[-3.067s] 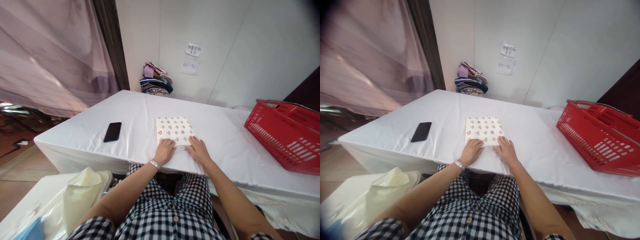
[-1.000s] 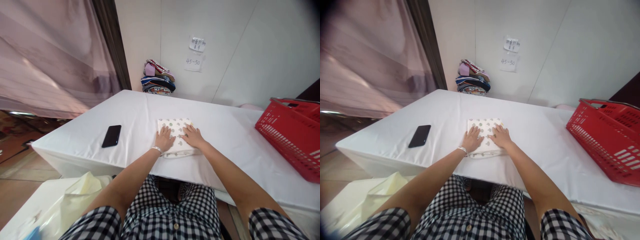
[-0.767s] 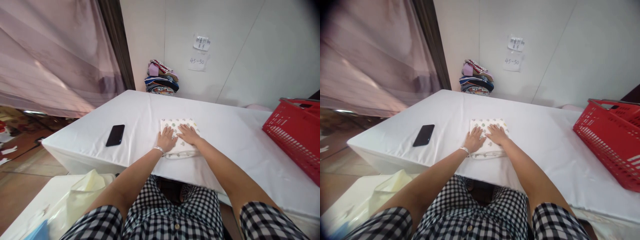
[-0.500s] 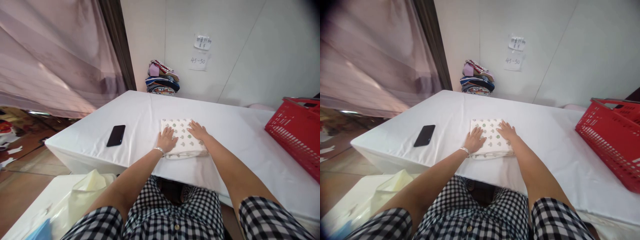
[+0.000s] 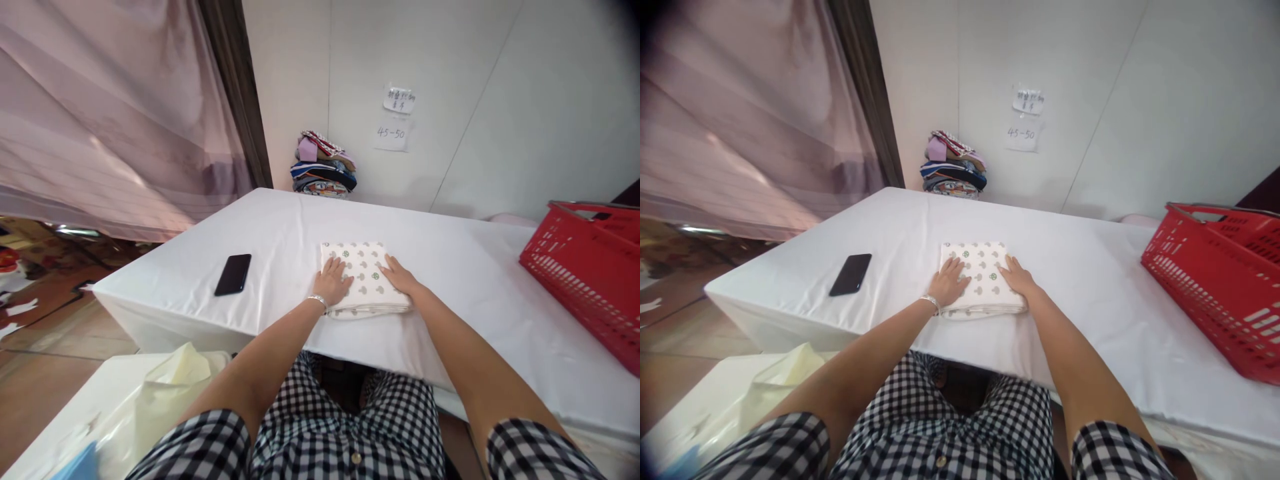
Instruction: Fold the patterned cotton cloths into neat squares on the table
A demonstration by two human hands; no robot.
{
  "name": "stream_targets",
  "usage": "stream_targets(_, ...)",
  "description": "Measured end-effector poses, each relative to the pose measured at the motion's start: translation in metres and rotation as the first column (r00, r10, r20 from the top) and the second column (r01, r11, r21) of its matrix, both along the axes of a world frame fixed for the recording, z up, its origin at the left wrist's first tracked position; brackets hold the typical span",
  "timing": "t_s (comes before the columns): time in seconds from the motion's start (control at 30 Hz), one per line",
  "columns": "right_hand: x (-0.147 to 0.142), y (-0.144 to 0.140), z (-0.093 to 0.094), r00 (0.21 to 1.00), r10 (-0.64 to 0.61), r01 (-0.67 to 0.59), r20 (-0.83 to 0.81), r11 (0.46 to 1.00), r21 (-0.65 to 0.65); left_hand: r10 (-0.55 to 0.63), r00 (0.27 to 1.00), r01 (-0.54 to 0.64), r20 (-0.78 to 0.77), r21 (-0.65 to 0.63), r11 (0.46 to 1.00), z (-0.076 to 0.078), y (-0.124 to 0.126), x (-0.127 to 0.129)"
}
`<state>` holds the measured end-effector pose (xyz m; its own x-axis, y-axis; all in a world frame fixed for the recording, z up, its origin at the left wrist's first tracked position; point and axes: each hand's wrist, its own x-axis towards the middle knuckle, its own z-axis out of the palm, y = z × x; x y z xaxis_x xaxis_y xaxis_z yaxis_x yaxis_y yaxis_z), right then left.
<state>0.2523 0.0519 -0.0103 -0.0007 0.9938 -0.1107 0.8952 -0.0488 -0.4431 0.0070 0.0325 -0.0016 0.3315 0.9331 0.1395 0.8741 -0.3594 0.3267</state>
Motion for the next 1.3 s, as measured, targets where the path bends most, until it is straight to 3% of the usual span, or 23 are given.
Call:
stream_targets(0.2, 0.003, -0.027, 0.005, 0.998, -0.04, 0.039, -0.047, 0.999, -0.02, -0.005, 1.0, 0.005, 0.01, 0.018, 1.0, -0.006, 0.005, -0.001)
stream_targets(0.37, 0.005, -0.047, 0.007, 0.997, -0.048, 0.047, -0.057, 0.999, -0.012, -0.002, 1.0, 0.002, 0.004, -0.003, 1.0, -0.001, 0.002, -0.001)
stream_targets(0.6, 0.011, -0.078, 0.005, 0.996, -0.038, 0.041, -0.081, 0.998, 0.043, -0.025, 0.995, 0.027, 0.098, -0.011, 1.0, -0.003, -0.017, -0.013)
stream_targets(0.7, 0.006, -0.084, 0.01, 0.999, -0.036, 0.037, -0.015, 0.992, 0.121, -0.047, 0.995, 0.046, 0.086, 0.013, 0.999, -0.008, -0.03, -0.021)
stream_targets(0.8, -0.011, -0.087, 0.017, 0.989, 0.076, -0.102, 0.128, 0.972, 0.214, -0.056, 0.997, 0.053, 0.05, 0.054, 0.997, -0.009, -0.045, -0.025)
stream_targets(0.93, -0.034, -0.094, 0.018, 0.917, 0.305, -0.353, 0.256, 0.92, 0.17, -0.131, 0.991, 0.129, -0.002, 0.195, 0.972, -0.008, -0.065, -0.021)
stream_targets(1.3, -0.029, -0.11, 0.011, 0.882, 0.322, -0.411, 0.344, 0.883, 0.228, -0.265, 0.964, 0.258, -0.021, 0.307, 0.916, -0.015, -0.077, -0.021)
